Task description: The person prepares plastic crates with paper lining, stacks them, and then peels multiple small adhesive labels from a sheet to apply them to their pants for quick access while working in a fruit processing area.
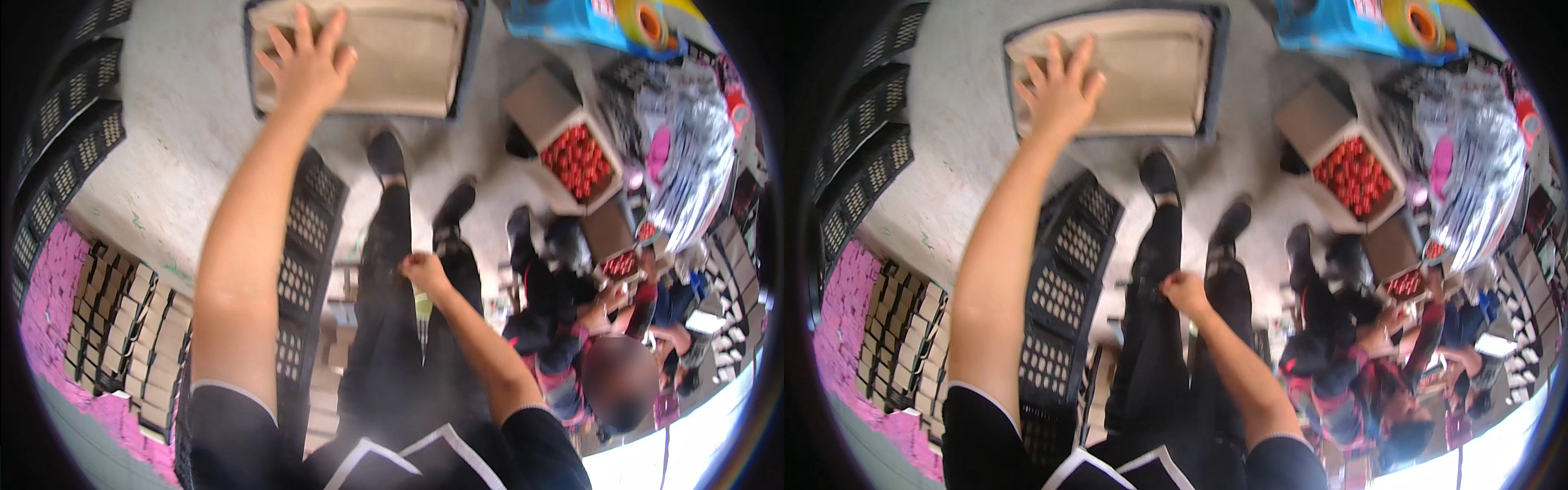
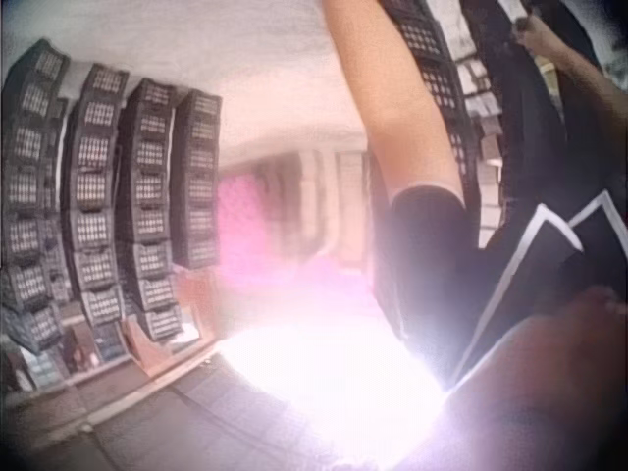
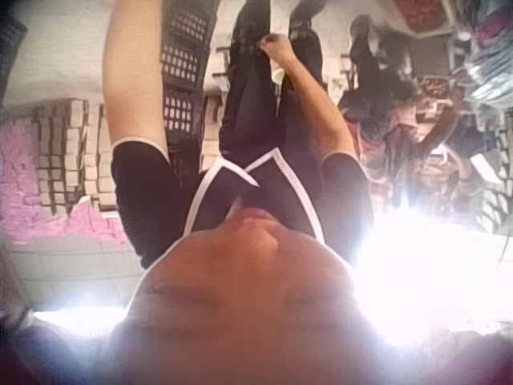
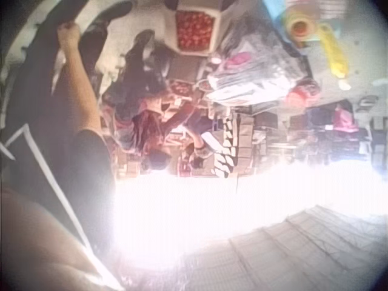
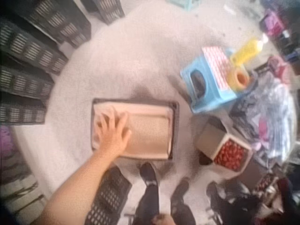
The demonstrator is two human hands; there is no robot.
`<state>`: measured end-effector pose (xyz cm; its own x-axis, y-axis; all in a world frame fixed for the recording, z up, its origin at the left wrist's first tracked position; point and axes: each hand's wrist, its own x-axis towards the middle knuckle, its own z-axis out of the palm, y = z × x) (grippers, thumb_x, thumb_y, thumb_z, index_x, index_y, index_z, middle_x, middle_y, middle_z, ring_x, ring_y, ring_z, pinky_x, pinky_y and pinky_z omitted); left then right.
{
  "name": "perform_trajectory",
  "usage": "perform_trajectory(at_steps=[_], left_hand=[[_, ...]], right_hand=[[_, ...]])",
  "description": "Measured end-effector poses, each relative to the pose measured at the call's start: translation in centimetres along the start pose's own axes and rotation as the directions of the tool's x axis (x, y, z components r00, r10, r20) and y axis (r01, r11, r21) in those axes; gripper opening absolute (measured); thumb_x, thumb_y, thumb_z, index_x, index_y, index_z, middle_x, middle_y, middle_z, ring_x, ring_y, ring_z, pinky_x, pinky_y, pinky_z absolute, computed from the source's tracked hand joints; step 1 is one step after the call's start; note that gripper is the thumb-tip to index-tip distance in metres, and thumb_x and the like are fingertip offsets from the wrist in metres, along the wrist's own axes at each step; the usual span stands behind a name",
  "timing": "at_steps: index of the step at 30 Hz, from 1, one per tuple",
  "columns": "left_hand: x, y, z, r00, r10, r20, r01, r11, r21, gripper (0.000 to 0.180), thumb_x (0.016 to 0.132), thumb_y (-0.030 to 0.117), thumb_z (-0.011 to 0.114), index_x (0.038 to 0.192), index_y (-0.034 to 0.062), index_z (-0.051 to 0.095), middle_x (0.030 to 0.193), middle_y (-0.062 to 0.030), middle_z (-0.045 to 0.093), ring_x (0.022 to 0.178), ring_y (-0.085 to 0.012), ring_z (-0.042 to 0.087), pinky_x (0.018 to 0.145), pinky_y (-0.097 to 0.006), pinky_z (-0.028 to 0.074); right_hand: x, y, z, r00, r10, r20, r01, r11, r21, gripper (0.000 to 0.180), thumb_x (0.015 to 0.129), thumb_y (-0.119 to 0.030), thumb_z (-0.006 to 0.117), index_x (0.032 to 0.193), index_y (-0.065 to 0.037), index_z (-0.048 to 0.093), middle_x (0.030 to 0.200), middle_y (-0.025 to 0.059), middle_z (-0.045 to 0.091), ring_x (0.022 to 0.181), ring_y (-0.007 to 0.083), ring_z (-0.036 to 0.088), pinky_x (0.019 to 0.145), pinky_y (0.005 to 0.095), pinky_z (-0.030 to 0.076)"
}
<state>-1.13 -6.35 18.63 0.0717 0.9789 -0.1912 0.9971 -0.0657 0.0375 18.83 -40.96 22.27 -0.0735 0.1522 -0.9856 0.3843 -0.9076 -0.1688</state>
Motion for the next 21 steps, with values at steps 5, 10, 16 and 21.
perform_trajectory(at_steps=[5, 10, 16, 21], left_hand=[[-0.1, 0.5, -0.1, 0.986, -0.03, 0.166, 0.033, 0.999, -0.016, 0.063, 0.089, 0.046, 0.049, 0.144, 0.04, 0.019, 0.155, -0.0119, 0.004, 0.136, -0.0518, 0.003, 0.101, -0.073, 0.007], [0.2, 0.8, -1.3, 0.981, -0.045, 0.189, 0.049, 0.999, -0.012, 0.063, 0.09, 0.046, 0.048, 0.145, 0.0396, 0.019, 0.154, -0.012, 0.006, 0.135, -0.0522, 0.006, 0.1, -0.073, 0.01], [0.1, 0.2, -1.0, 0.99, -0.055, 0.129, 0.072, 0.989, -0.133, 0.062, 0.087, 0.042, 0.054, 0.143, 0.0401, 0.026, 0.155, -0.0093, 0.007, 0.138, -0.0464, 0.005, 0.102, -0.071, 0.006], [0.4, 0.1, -0.5, 1.0, 0.008, 0.021, -0.002, 0.961, -0.277, 0.065, 0.082, 0.03, 0.064, 0.14, 0.0284, 0.034, 0.152, -0.0144, 0.015, 0.138, -0.0427, 0.011, 0.106, -0.063, 0.012]], right_hand=[[-4.7, -19.1, -7.2, 0.766, -0.642, -0.036, 0.643, 0.765, 0.03, 0.012, 0.079, -0.004, 0.065, 0.086, 0.001, 0.057, 0.07, 0.0069, 0.057, 0.064, 0.0152, 0.056, 0.061, 0.0274, 0.046], [-0.9, -32.0, -11.7, 0.689, -0.719, -0.092, 0.696, 0.62, 0.361, 0.003, 0.09, -0.003, 0.056, 0.087, -0.005, 0.058, 0.084, -0.0058, 0.056, 0.075, 0.003, 0.046, 0.069, 0.0178, 0.039], [1.5, -36.4, -11.0, 0.665, -0.747, 0.007, 0.582, 0.523, 0.623, 0.003, 0.086, -0.008, 0.06, 0.084, -0.008, 0.058, 0.126, 0.0048, 0.052, 0.099, 0.0114, 0.049, 0.097, 0.0281, 0.032], [8.1, -35.7, -10.9, 0.667, -0.72, -0.192, 0.7, 0.517, 0.493, 0.003, 0.086, -0.008, 0.06, 0.087, -0.006, 0.06, 0.124, 0.0038, 0.053, 0.091, 0.0095, 0.052, 0.09, 0.0254, 0.038]])
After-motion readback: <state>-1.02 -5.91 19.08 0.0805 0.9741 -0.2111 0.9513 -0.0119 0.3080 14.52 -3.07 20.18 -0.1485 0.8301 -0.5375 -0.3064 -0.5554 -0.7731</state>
